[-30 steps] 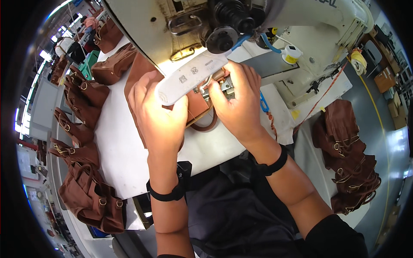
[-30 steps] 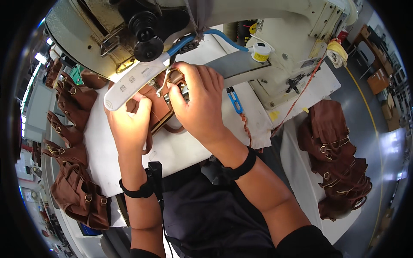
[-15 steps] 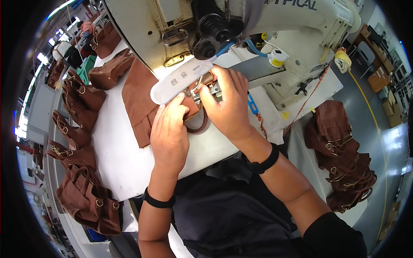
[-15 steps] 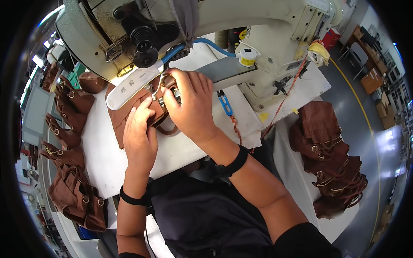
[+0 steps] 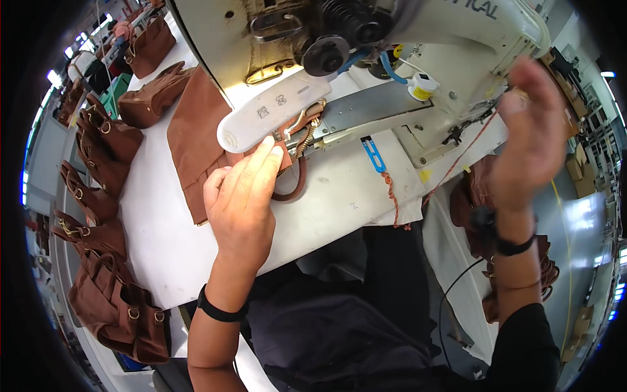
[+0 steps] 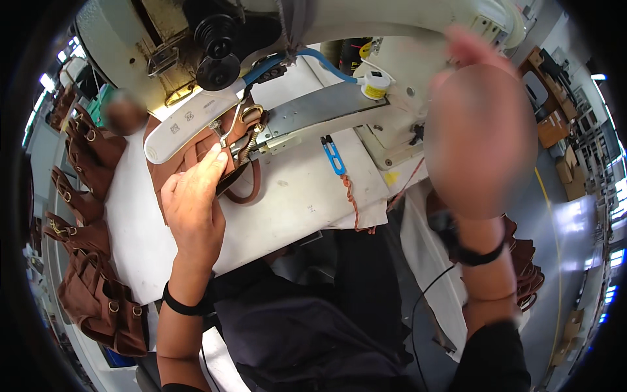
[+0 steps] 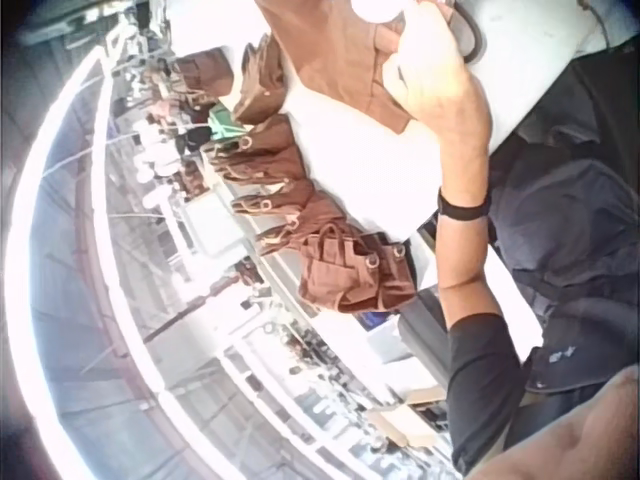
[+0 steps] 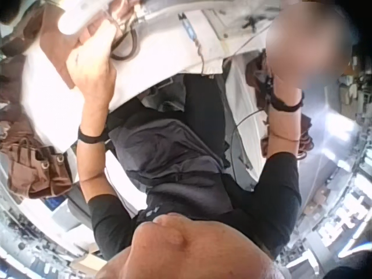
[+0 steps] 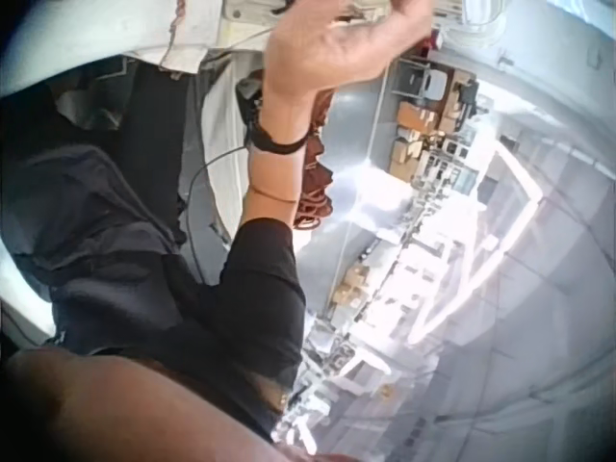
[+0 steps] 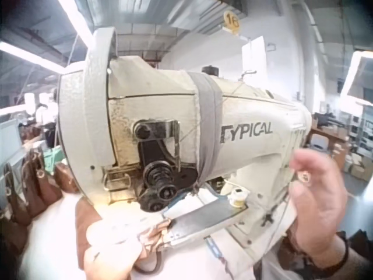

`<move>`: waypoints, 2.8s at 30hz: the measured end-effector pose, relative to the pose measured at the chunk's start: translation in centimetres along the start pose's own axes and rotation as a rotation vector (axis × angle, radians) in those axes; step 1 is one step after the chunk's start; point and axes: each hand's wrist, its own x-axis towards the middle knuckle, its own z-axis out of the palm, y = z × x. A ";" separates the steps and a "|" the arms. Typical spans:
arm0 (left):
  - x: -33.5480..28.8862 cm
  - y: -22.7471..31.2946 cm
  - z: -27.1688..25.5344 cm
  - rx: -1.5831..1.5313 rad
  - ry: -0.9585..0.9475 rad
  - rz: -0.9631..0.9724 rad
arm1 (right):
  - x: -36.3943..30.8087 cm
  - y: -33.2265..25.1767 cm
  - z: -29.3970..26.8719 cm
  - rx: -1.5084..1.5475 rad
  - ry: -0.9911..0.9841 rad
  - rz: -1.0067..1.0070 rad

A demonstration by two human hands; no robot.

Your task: The person operates an industrial sewing machine to stitch zippers onto brown leather handbags. They guide the bags under the needle, align the zipper teeth, and sew along the edges. After completing a bag, they cut the thread and move the finished item aside before picking up a new one.

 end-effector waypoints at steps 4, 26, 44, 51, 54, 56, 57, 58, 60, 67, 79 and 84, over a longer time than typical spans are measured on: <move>-0.3 0.1 -0.8 0.015 -0.042 -0.034 | 7.8 6.9 -3.3 -0.217 0.120 -0.043; 0.7 0.4 -0.2 0.014 -0.011 -0.036 | 18.7 24.7 -11.3 0.019 0.160 0.566; 0.7 0.3 -0.1 -0.047 -0.001 -0.097 | 18.6 28.0 -12.4 -0.094 0.149 0.455; 0.7 0.3 -0.4 -0.029 -0.053 -0.086 | 17.7 27.7 -12.1 -0.029 0.171 0.362; 0.8 0.6 -0.6 -0.015 -0.075 -0.090 | 17.2 26.8 -9.9 -0.319 0.181 0.158; 0.9 0.7 -0.6 -0.017 -0.070 -0.093 | 17.1 27.2 -11.5 -0.166 0.200 0.245; 0.9 0.6 -0.6 -0.019 -0.064 -0.094 | 17.0 27.4 -12.2 -0.091 0.208 0.287; 0.7 0.6 -0.5 -0.018 -0.059 -0.097 | 16.3 26.8 -11.7 -0.069 0.232 0.274; 0.5 0.6 -0.2 -0.018 -0.036 -0.103 | 14.5 25.3 -9.9 -0.024 0.277 0.246; 0.3 0.7 0.6 -0.049 -0.015 -0.122 | 16.0 28.2 -12.0 -0.070 0.295 0.290; -0.4 1.0 1.3 -0.096 0.012 -0.140 | 12.8 23.5 -7.1 -0.085 0.369 0.241; 0.1 0.3 1.2 -0.087 0.061 -0.097 | 13.1 21.5 -10.1 -0.270 0.334 0.244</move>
